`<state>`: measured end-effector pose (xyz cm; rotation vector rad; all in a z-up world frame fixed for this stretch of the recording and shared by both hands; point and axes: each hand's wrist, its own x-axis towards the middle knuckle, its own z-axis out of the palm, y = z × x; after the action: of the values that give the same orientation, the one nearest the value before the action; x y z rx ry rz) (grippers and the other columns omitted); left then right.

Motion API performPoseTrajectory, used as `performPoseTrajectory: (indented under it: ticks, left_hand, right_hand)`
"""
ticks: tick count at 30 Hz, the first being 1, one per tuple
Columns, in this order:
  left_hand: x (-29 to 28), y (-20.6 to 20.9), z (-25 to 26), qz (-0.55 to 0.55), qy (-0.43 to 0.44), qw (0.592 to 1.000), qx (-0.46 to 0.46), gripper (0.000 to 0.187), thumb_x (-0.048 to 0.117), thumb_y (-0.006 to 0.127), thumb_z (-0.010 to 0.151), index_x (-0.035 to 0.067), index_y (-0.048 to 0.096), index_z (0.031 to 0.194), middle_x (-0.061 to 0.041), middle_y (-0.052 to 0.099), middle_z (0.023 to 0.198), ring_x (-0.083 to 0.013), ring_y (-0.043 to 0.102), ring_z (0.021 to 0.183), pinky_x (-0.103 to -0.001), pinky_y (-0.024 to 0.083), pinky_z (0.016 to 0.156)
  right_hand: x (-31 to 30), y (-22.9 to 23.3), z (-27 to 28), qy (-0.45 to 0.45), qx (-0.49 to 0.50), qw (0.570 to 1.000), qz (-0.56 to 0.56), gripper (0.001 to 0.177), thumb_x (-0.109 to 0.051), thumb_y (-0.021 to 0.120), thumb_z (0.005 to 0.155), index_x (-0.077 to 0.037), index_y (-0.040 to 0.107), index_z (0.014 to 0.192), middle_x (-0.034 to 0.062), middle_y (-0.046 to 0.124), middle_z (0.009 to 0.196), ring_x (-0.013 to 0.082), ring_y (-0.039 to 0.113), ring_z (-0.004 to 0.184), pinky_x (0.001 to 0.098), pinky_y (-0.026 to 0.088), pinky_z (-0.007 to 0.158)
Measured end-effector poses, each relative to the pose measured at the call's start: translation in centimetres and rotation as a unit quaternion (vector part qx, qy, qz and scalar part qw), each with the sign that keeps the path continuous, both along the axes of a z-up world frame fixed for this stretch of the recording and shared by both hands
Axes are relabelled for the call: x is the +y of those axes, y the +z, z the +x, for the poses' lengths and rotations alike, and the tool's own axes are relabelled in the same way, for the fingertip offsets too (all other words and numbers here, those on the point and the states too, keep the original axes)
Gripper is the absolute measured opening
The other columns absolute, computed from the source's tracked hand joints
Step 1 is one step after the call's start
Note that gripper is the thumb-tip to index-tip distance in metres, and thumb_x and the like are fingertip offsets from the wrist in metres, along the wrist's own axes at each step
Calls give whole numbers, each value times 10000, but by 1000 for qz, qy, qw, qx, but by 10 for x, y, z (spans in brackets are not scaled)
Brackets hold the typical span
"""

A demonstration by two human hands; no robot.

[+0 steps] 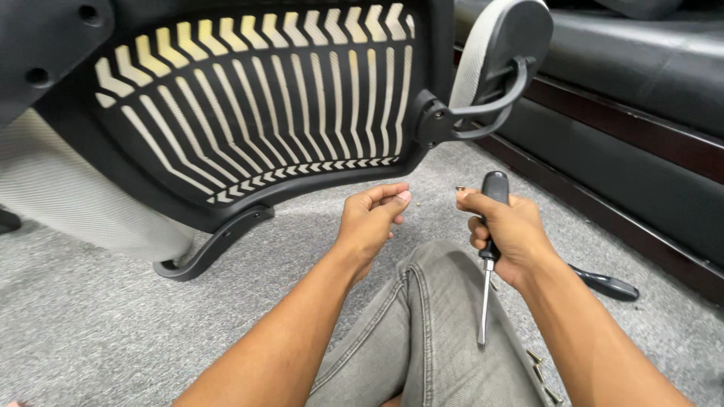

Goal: The person uses a screwdriver to remove screws from the backrest of an office chair. They detach the backrest from the seat and place it on the floor.

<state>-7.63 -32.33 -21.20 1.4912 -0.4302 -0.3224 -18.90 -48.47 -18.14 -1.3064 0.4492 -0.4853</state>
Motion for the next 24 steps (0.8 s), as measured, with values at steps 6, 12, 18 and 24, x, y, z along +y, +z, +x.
performPoseTrajectory:
  ticks: [6,12,18,24]
  left_hand:
    - [-32,-9,3,-6,-42,998,-43,343,207,716,892,49,746,1195,13,681,901,-67,581,737,-257,466,596]
    - [-54,-29,-2,-10,-78,997,-20,329,187,715,892,33,746,1181,10,672,899,-69,574,739,-240,484,647]
    - [-64,-55,-9,34,-41,998,-21,300,196,720,895,50,760,1154,-12,711,933,-85,646,822,-251,533,774]
    - [-65,-63,-11,48,-62,996,-38,273,204,725,895,31,771,1101,-55,761,962,-120,693,879,-265,558,844]
  right_hand:
    - [-49,-21,-17,-46,104,993,-6,186,-82,751,846,56,649,917,76,683,762,59,445,477,222,351,404]
    - [-86,-74,-30,-82,226,964,-116,192,-53,761,829,84,686,940,90,580,677,120,442,455,284,371,409]
    - [-107,-131,-33,-77,298,932,-193,235,-132,794,844,70,705,926,98,563,619,170,467,464,343,385,425]
    - [-107,-164,-22,-48,294,931,-213,128,-100,789,828,13,768,883,100,668,679,168,473,479,343,368,434]
